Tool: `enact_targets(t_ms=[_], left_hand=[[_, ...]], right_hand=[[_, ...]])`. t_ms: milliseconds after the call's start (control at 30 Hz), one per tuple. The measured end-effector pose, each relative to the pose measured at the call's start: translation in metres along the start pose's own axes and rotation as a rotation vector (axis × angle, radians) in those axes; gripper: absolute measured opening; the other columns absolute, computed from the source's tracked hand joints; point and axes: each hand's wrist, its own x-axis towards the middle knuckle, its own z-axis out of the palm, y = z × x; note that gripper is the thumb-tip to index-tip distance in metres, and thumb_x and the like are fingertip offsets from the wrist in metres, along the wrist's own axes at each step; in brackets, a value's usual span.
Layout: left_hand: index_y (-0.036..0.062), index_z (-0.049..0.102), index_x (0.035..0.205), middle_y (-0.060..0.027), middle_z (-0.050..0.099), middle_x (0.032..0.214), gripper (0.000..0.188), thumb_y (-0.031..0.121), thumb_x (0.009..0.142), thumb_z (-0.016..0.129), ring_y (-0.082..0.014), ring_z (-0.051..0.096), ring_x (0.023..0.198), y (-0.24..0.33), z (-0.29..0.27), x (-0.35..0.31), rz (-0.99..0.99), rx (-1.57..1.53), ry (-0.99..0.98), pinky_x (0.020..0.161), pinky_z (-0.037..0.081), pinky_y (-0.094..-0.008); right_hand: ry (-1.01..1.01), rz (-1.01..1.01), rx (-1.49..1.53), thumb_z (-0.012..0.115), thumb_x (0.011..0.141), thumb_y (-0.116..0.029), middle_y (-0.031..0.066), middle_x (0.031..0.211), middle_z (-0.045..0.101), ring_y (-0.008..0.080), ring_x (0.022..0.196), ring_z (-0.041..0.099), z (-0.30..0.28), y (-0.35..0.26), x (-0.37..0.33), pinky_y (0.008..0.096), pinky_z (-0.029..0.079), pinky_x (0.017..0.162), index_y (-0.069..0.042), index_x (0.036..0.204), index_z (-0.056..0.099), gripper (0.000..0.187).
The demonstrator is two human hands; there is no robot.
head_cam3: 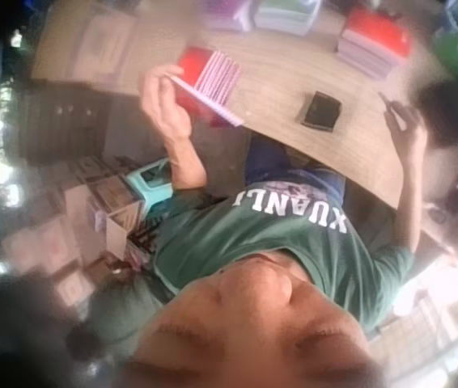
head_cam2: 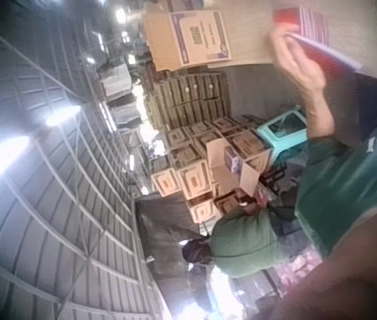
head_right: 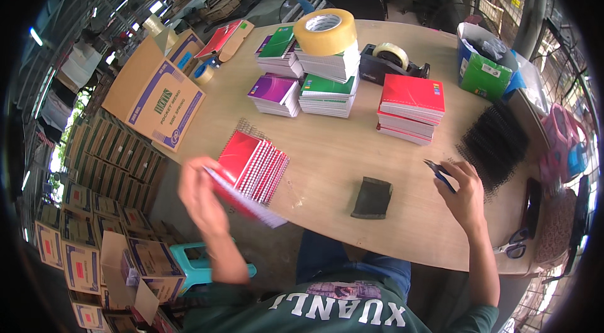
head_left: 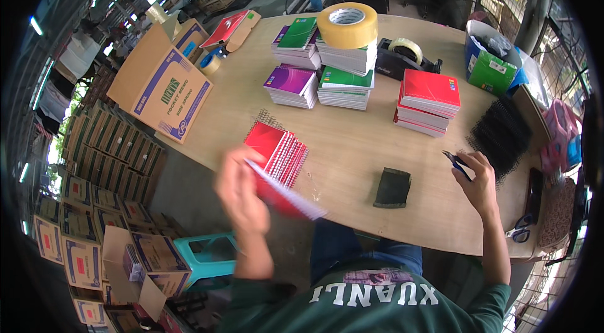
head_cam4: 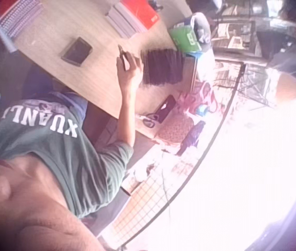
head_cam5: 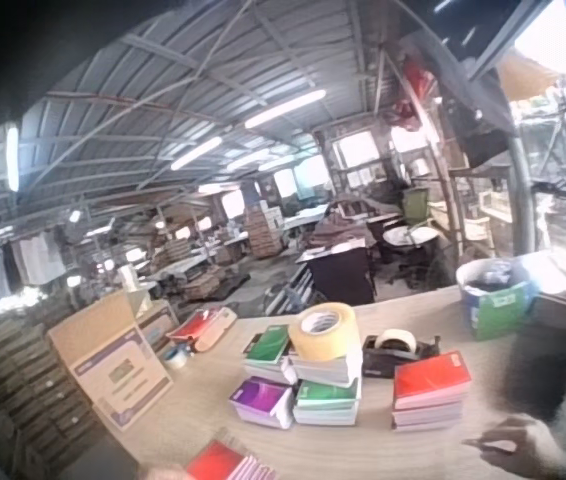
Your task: The person binds small notebooks by hand, manually threading a spiral coil through the pre-punched holes of each notebook and using shears to trim the excess coil.
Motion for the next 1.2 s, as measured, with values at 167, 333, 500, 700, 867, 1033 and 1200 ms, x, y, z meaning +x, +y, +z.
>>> enact_targets(t_ms=[167, 333, 500, 700, 867, 1033, 1200], left_hand=[[-0.0029, 0.055, 0.091, -0.0141, 0.054, 0.085, 0.011, 0.003, 0.087, 0.046, -0.0284, 0.057, 0.080, -0.053, -0.021, 0.102, 0.176, 0.367, -0.753, 0.073, 0.045, -0.0384], [-0.0017, 0.050, 0.087, -0.0175, 0.057, 0.087, 0.006, 0.001, 0.087, 0.044, -0.0367, 0.056, 0.079, -0.134, -0.002, 0.095, 0.227, 0.415, -0.974, 0.075, 0.045, -0.0441], [0.0025, 0.052, 0.090, -0.0128, 0.053, 0.096, 0.007, 0.004, 0.089, 0.045, -0.0317, 0.049, 0.095, -0.139, 0.006, 0.083, 0.215, 0.515, -0.866, 0.089, 0.040, -0.0459], [0.0021, 0.052, 0.093, -0.0135, 0.054, 0.096, 0.007, 0.003, 0.090, 0.046, -0.0322, 0.050, 0.094, -0.133, 0.007, 0.077, 0.234, 0.494, -0.871, 0.089, 0.041, -0.0445], [0.0011, 0.056, 0.107, -0.0156, 0.055, 0.108, 0.019, 0.001, 0.090, 0.049, -0.0339, 0.052, 0.105, -0.133, 0.002, 0.074, 0.280, 0.565, -0.760, 0.096, 0.040, -0.0457], [0.0047, 0.061, 0.122, -0.0168, 0.059, 0.121, 0.035, 0.013, 0.088, 0.066, -0.0375, 0.056, 0.112, -0.008, 0.021, 0.051, 0.463, 0.348, -0.400, 0.097, 0.044, -0.0465], [0.0058, 0.069, 0.110, -0.0149, 0.063, 0.114, 0.025, 0.008, 0.085, 0.071, -0.0356, 0.060, 0.106, 0.031, 0.116, 0.034, 0.444, -0.131, -0.534, 0.091, 0.049, -0.0425]], right_hand=[[-0.031, 0.021, -0.176, 0.078, 0.075, -0.010, 0.0145, 0.110, 0.062, 0.0336, 0.103, 0.057, 0.026, 0.043, -0.030, 0.0448, 0.045, 0.095, -0.003, 0.115, 0.069, 0.041], [0.025, -0.026, -0.198, 0.077, 0.073, -0.008, 0.0148, 0.110, 0.061, 0.0336, 0.105, 0.057, 0.041, 0.050, -0.041, 0.0493, 0.039, 0.105, 0.000, 0.119, 0.066, 0.048], [0.031, 0.015, -0.272, 0.077, 0.074, -0.007, 0.0130, 0.113, 0.062, 0.0320, 0.109, 0.058, 0.046, 0.053, -0.045, 0.0546, 0.032, 0.114, -0.004, 0.121, 0.066, 0.049], [0.014, 0.007, -0.298, 0.077, 0.073, -0.008, 0.0116, 0.118, 0.062, 0.0308, 0.114, 0.057, 0.047, 0.051, -0.044, 0.0582, 0.026, 0.117, -0.007, 0.125, 0.066, 0.053], [0.068, -0.123, -0.412, 0.082, 0.068, -0.016, 0.0166, 0.125, 0.058, 0.0366, 0.120, 0.053, 0.045, 0.020, -0.043, 0.0560, 0.031, 0.115, -0.007, 0.127, 0.066, 0.062], [-0.325, -0.469, -0.090, 0.081, 0.074, -0.030, 0.0102, 0.124, 0.062, 0.0294, 0.109, 0.062, 0.063, -0.047, -0.045, 0.0443, 0.050, 0.088, -0.015, 0.129, 0.065, 0.059], [-0.191, -0.483, -0.070, 0.072, 0.083, -0.019, 0.0090, 0.124, 0.061, 0.0256, 0.103, 0.063, 0.118, -0.024, 0.005, 0.0405, 0.053, 0.081, -0.015, 0.122, 0.068, 0.039]])
